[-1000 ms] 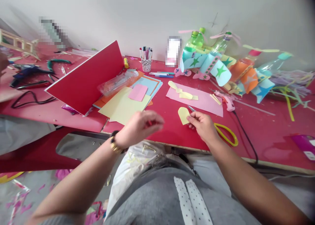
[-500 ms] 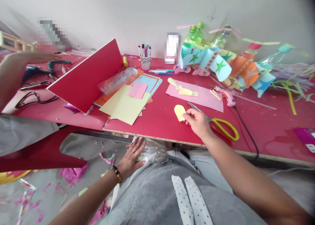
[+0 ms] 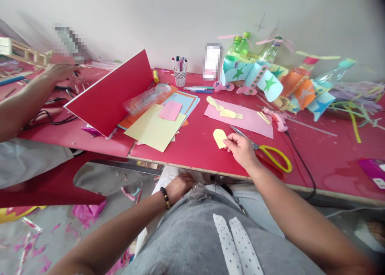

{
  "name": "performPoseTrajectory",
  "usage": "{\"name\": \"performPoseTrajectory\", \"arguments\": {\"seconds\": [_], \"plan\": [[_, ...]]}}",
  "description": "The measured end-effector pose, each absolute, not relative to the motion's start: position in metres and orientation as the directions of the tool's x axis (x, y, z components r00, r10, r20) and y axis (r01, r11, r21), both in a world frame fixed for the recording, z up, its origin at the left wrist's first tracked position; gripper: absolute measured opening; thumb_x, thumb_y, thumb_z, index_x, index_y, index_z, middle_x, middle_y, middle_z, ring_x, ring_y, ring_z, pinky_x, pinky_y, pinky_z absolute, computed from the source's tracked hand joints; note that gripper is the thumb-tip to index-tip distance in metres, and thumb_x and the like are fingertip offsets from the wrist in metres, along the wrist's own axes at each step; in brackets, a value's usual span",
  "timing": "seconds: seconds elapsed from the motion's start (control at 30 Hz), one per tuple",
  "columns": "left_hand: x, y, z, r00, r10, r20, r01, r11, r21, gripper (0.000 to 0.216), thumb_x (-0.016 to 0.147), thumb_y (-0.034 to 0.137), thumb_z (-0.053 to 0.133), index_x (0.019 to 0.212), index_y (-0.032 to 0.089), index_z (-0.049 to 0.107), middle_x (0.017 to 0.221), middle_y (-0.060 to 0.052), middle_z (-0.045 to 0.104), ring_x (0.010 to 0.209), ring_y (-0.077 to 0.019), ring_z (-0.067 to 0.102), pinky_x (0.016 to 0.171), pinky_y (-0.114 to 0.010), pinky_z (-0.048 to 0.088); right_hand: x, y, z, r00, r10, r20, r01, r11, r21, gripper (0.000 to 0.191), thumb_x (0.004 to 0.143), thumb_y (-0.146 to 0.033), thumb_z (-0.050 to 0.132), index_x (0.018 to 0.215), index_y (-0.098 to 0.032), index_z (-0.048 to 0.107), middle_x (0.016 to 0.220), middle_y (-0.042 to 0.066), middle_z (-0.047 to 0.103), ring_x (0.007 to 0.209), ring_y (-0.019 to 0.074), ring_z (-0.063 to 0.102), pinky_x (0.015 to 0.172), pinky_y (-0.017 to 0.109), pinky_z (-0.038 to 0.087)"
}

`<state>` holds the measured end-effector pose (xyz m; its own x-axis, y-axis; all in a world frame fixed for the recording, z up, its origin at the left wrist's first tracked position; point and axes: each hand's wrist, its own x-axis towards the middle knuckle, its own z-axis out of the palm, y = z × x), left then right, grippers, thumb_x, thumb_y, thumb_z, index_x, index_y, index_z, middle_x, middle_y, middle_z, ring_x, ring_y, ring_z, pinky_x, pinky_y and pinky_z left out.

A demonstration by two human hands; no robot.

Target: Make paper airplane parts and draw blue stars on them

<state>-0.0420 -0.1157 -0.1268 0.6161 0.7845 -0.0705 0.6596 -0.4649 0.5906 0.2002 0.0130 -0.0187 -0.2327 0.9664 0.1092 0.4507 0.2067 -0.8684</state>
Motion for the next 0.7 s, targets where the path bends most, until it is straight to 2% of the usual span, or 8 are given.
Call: {"name": "performPoseTrajectory", "arguments": {"seconds": [0.1,0.2,0.3,0.4,0.53,0.6,0.7], "plan": [[-0.050,-0.122,-0.131,0.420,0.902,-0.098,0.778,-0.302,0.551,0.030,0.094,0.032,0.044,0.089,0.017,0.069,0.087,-0.011,0.071,0.085,-0.0223,0.066,0.078,-0.032,0.048,0.200,0.013,-0.019,-0.228,0.968,0.108,0.443,0.202,-0.873,0.029,0.084,-0.044,0.060,0.068,-0.021,0.053,0.052,-0.002,0.057,0.048,0.0138,0.054,0.052,0.025,0.041],[-0.071,-0.121,-0.138,0.164,0.981,-0.108,0.858,-0.088,0.505,0.032,0.095,0.033,0.041,0.092,0.017,0.068,0.084,-0.010,0.072,0.079,-0.0212,0.067,0.071,-0.030,0.047,0.200,0.013,-0.019,-0.221,0.970,0.105,0.438,0.195,-0.877,0.028,0.084,-0.043,0.060,0.068,-0.021,0.054,0.053,-0.002,0.057,0.048,0.0140,0.054,0.052,0.025,0.041],[-0.107,-0.116,-0.144,-0.130,0.987,-0.096,0.881,0.159,0.445,0.041,0.096,0.034,0.036,0.085,0.012,0.068,0.072,-0.012,0.070,0.073,-0.0245,0.067,0.061,-0.030,0.043,0.200,0.013,-0.019,-0.218,0.971,0.101,0.434,0.189,-0.881,0.028,0.084,-0.043,0.060,0.068,-0.021,0.054,0.052,-0.002,0.056,0.049,0.0145,0.055,0.052,0.026,0.041],[-0.144,-0.116,-0.150,-0.294,0.953,-0.077,0.861,0.299,0.411,0.049,0.097,0.039,0.030,0.080,0.014,0.068,0.065,-0.011,0.068,0.064,-0.0248,0.066,0.055,-0.031,0.038,0.200,0.013,-0.019,-0.222,0.971,0.095,0.425,0.183,-0.887,0.028,0.084,-0.043,0.059,0.068,-0.021,0.053,0.053,-0.001,0.057,0.050,0.0153,0.056,0.051,0.026,0.042],[-0.166,-0.128,-0.161,-0.270,0.954,-0.127,0.855,0.299,0.423,0.044,0.090,0.051,0.043,0.071,0.020,0.069,0.060,-0.010,0.068,0.054,-0.0231,0.064,0.051,-0.030,0.038,0.200,0.014,-0.020,-0.219,0.971,0.096,0.417,0.182,-0.890,0.029,0.083,-0.044,0.060,0.067,-0.021,0.052,0.054,-0.001,0.058,0.049,0.0150,0.055,0.051,0.026,0.042],[-0.166,-0.134,-0.170,-0.214,0.965,-0.154,0.850,0.261,0.457,0.040,0.088,0.049,0.045,0.073,0.022,0.070,0.071,-0.010,0.073,0.063,-0.0240,0.068,0.055,-0.030,0.043,0.200,0.014,-0.020,-0.218,0.971,0.096,0.414,0.181,-0.892,0.029,0.083,-0.044,0.060,0.067,-0.022,0.051,0.054,-0.002,0.057,0.049,0.0150,0.055,0.051,0.026,0.042],[-0.165,-0.140,-0.178,-0.175,0.971,-0.164,0.835,0.235,0.498,0.040,0.091,0.045,0.041,0.098,0.020,0.071,0.097,-0.012,0.075,0.089,-0.0266,0.070,0.070,-0.033,0.051,0.200,0.014,-0.020,-0.220,0.970,0.100,0.419,0.187,-0.889,0.028,0.084,-0.043,0.059,0.067,-0.022,0.051,0.053,-0.002,0.056,0.049,0.0152,0.055,0.052,0.027,0.042]]}}
